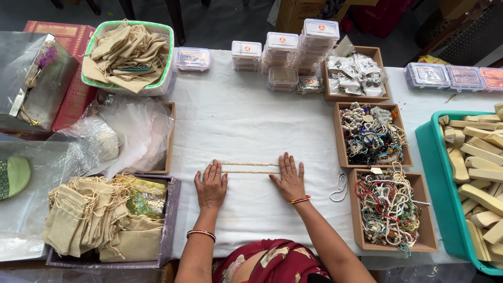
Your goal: The person straightens a beaded necklace on a white tablecloth, folds it, and places it into a small plastic bag. They then put the bag into a beige cloth pouch, tie the pouch closed, and place it into a small plastic container. The person repeats this process with a second necklace.
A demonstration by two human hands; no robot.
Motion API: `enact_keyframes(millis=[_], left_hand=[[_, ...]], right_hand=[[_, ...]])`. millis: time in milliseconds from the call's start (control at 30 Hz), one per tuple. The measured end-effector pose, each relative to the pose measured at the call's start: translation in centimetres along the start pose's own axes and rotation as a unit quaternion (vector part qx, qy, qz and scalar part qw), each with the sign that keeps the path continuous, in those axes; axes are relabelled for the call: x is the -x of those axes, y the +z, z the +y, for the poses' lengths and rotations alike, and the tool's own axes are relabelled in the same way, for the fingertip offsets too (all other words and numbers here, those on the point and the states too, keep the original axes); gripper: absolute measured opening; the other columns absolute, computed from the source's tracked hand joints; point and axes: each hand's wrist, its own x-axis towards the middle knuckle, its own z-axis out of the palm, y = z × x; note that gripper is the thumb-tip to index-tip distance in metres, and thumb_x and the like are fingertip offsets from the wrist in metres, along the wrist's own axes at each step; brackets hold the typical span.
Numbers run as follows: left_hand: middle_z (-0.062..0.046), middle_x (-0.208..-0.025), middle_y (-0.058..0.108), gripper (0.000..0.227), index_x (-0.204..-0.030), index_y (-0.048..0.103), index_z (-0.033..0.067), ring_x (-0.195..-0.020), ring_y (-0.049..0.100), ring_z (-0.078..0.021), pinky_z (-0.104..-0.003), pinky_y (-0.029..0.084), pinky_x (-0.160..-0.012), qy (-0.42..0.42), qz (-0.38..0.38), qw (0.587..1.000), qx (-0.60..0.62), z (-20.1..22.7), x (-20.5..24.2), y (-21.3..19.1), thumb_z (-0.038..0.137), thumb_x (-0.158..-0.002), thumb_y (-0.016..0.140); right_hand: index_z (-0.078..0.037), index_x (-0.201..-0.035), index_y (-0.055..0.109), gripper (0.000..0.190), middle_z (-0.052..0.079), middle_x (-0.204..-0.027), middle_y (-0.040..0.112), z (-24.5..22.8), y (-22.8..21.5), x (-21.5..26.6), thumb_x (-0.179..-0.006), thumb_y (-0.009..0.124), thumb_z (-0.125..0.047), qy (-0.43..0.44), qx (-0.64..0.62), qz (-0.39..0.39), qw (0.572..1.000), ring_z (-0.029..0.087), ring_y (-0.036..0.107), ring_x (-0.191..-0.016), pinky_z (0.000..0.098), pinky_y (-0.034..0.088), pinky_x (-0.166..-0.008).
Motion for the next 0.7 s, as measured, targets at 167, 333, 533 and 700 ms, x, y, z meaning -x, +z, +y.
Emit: enact_keyframes(millis=[167, 333, 533, 700], left_hand=[[0.004, -0.152, 0.054, 0.049, -0.143, 0.058, 0.0192, -0.138, 0.048, -0.013, -0.049, 0.026, -0.12, 0.002, 0.002, 1.0, -0.006, 0.1, -0.3, 0.0, 0.045, -0.103, 0.047], [0.0, -0.153, 0.052, 0.052, -0.144, 0.057, 0.0186, -0.138, 0.046, -0.0177, -0.049, 0.026, -0.119, -0.017, 0.009, 1.0, -0.001, 0.2, -0.1, -0.4, 0.046, -0.1, 0.049], [0.001, -0.153, 0.052, 0.057, -0.148, 0.054, 0.0167, -0.139, 0.045, -0.0162, -0.048, 0.026, -0.121, -0.026, 0.006, 1.0, -0.01, 0.1, 0.0, -0.6, 0.05, -0.102, 0.049], [0.003, -0.154, 0.051, 0.058, -0.148, 0.054, 0.0178, -0.139, 0.044, -0.0153, -0.047, 0.025, -0.121, -0.029, 0.008, 0.999, -0.016, 0.0, 0.1, 0.1, 0.052, -0.102, 0.047]], right_hand=[[-0.011, -0.165, 0.012, 0.088, 0.009, -0.173, 0.006, -3.3, 0.5, -0.2, -0.101, 0.03, -0.069, -0.062, -0.057, 0.157, 0.984, 0.022, 0.005, -0.159, 0.0563, -0.001, -0.124], [-0.025, -0.152, 0.048, 0.052, 0.005, -0.168, 0.031, -2.9, 0.6, -0.7, -0.104, 0.051, -0.044, -0.078, -0.072, 0.053, 0.993, 0.02, 0.025, -0.154, 0.0523, 0.011, -0.124], [-0.018, -0.106, 0.081, 0.018, 0.004, -0.134, 0.065, -1.1, -0.6, -0.9, -0.09, 0.075, -0.024, -0.039, -0.259, 0.168, 0.95, 0.024, 0.057, -0.124, 0.0404, 0.042, -0.104], [-0.019, -0.094, 0.083, 0.014, 0.0, -0.113, 0.067, -3.0, -2.3, -2.0, -0.083, 0.081, -0.027, 0.033, -0.253, 0.16, 0.953, 0.019, 0.059, -0.107, 0.0401, 0.043, -0.095]])
